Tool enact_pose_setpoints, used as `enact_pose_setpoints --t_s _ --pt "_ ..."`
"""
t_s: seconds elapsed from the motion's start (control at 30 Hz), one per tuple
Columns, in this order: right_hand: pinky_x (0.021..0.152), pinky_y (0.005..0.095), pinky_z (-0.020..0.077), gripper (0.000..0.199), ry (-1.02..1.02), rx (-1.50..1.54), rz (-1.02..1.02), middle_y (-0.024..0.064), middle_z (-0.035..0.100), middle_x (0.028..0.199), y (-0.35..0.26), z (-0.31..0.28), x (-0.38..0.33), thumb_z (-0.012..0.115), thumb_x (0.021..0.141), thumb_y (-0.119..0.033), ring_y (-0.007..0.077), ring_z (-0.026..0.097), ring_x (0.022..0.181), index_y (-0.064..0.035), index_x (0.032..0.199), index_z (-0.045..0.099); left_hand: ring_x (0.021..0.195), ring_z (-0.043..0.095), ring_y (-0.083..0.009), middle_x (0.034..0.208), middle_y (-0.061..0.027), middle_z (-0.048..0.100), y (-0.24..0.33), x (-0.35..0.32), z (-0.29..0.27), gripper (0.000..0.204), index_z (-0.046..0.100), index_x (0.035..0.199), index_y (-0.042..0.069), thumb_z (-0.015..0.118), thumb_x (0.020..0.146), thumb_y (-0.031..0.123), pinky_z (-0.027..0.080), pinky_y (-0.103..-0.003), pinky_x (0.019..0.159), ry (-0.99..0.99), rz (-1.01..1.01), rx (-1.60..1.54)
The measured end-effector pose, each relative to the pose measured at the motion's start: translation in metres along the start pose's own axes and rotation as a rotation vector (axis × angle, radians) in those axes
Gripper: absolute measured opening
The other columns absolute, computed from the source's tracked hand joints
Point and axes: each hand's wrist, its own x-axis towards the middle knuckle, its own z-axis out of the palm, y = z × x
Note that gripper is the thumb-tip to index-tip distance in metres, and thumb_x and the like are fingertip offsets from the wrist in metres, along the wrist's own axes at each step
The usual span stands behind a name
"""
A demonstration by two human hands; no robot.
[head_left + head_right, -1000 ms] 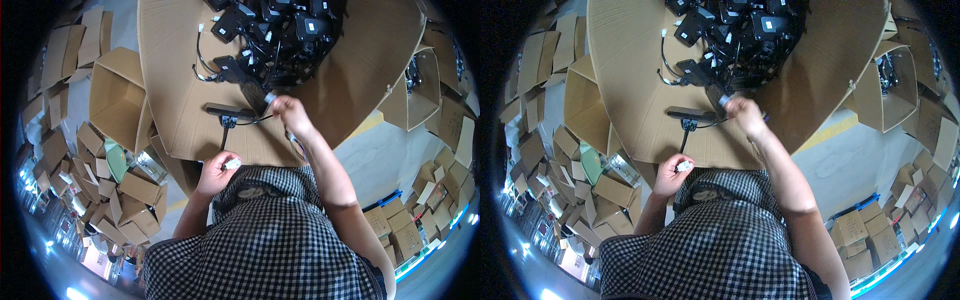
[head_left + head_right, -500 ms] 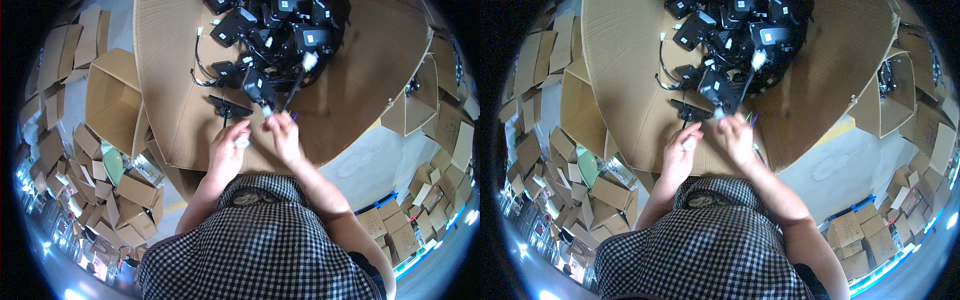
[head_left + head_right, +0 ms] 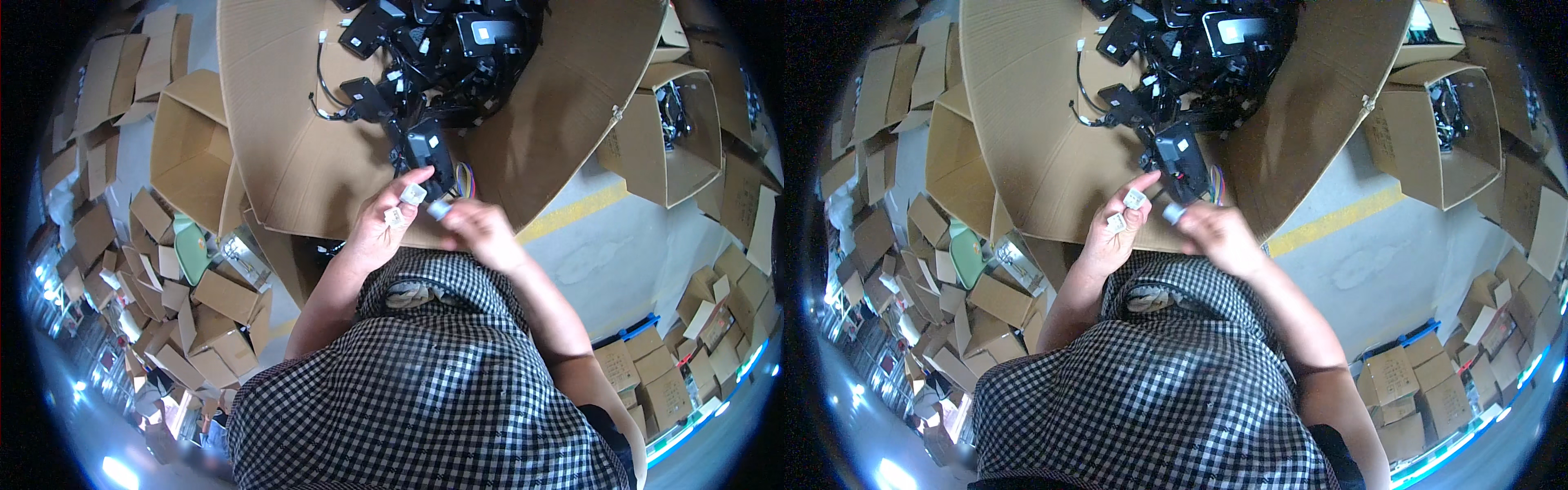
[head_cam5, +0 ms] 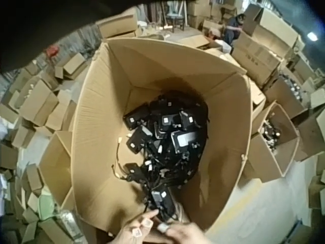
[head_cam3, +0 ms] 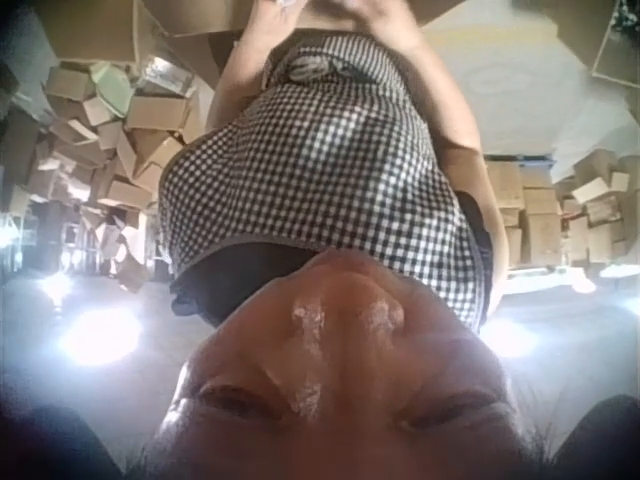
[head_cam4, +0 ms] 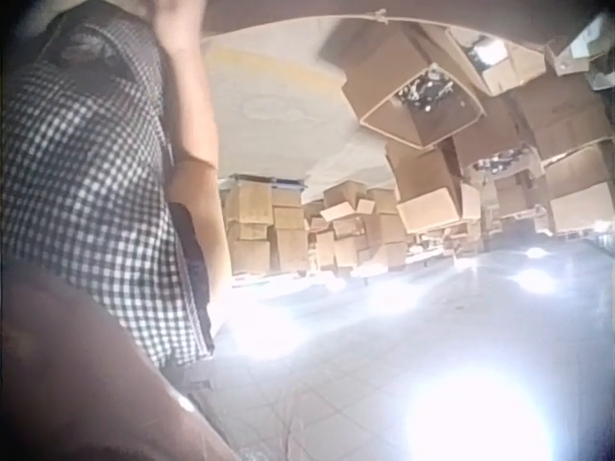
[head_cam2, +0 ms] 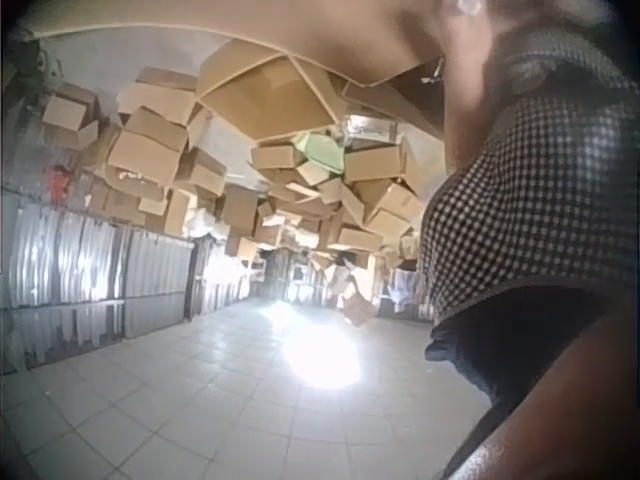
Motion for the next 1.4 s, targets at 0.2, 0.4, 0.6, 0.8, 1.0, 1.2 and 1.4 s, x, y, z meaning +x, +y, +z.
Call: enact_pose_setpoints --t_s 0.2,0.4,0.6,0.8,1.0,1.2,1.4 --pt "0.051 0.0322 0.0439 0.025 -0.046 -0.497 -0.245 0.0077 0.054 0.059 -0.077 -0.005 -0.018 0.052 0.092 -0.025 0.0151 0.056 0.054 -0.0044 0.081 0.060 0.089 0.053 -0.0116 0.104 -0.0038 0.059 0.002 -0.018 0.004 0.032 0.051 0.121 0.004 0.050 0.094 0.023 0.043 -0.026 0.080 0.056 0.045 0.246" --pt "0.061 0.0387 0.0470 0.021 -0.242 -0.981 -0.144 0.0168 0.061 0.073 -0.084 -0.001 -0.017 0.056 0.087 -0.027 0.0312 0.061 0.071 -0.0071 0.087 0.064 0.079 0.064 -0.0269 0.092 -0.0106 0.065 0.001 -0.032 -0.005 0.029 0.059 0.109 0.008 0.061 0.080 0.007 0.051 -0.036 0.072 -0.097 0.150 0.575" --pt "0.066 0.0278 0.0458 0.029 -0.524 -0.514 0.021 0.0064 0.063 0.075 -0.059 -0.002 -0.001 0.056 0.090 -0.031 0.0094 0.056 0.071 -0.0030 0.093 0.064 0.082 0.062 -0.0273 0.091 -0.0091 0.065 -0.005 -0.052 -0.004 0.030 0.058 0.107 0.009 0.062 0.078 0.009 0.048 -0.038 0.073 -0.102 0.190 0.624" --pt "0.081 0.0389 0.0461 0.037 0.095 -1.133 -0.471 0.0161 0.059 0.099 -0.031 0.010 0.090 0.058 0.085 -0.035 0.0335 0.058 0.092 -0.0040 0.104 0.061 0.077 0.061 -0.0237 0.081 -0.0041 0.064 -0.007 -0.065 0.006 0.034 0.058 0.110 0.015 0.063 0.076 0.013 0.046 -0.036 0.073 -0.114 0.188 0.612" --pt "0.079 0.0435 0.0496 0.030 0.123 -1.290 -0.066 0.0188 0.063 0.094 0.009 0.024 0.142 0.060 0.080 -0.025 0.0378 0.062 0.087 -0.0030 0.100 0.059 0.082 0.059 -0.0254 0.089 -0.0071 0.062 0.012 -0.062 -0.007 0.032 0.058 0.107 0.012 0.065 0.076 0.015 0.046 -0.037 0.076 -0.216 0.151 0.623" --pt "0.075 0.0340 0.0509 0.016 0.196 0.396 -0.126 0.0055 0.061 0.095 0.028 0.009 0.134 0.043 0.094 -0.005 0.0174 0.061 0.085 -0.0029 0.107 0.052 0.081 0.059 -0.0236 0.090 -0.0056 0.062 0.012 -0.056 -0.020 0.032 0.057 0.107 0.011 0.066 0.077 0.016 0.046 -0.038 0.076 -0.196 0.257 0.514" --pt "0.085 0.0286 0.0458 0.043 0.194 -0.391 -0.124 0.0106 0.060 0.105 0.055 0.015 0.104 0.053 0.092 -0.028 0.0152 0.056 0.097 -0.0014 0.125 0.048 0.086 0.058 -0.0188 0.095 -0.0102 0.061 0.009 -0.039 -0.043 0.023 0.055 0.109 0.003 0.057 0.087 0.011 0.046 -0.031 0.073 -0.115 -0.186 0.240"
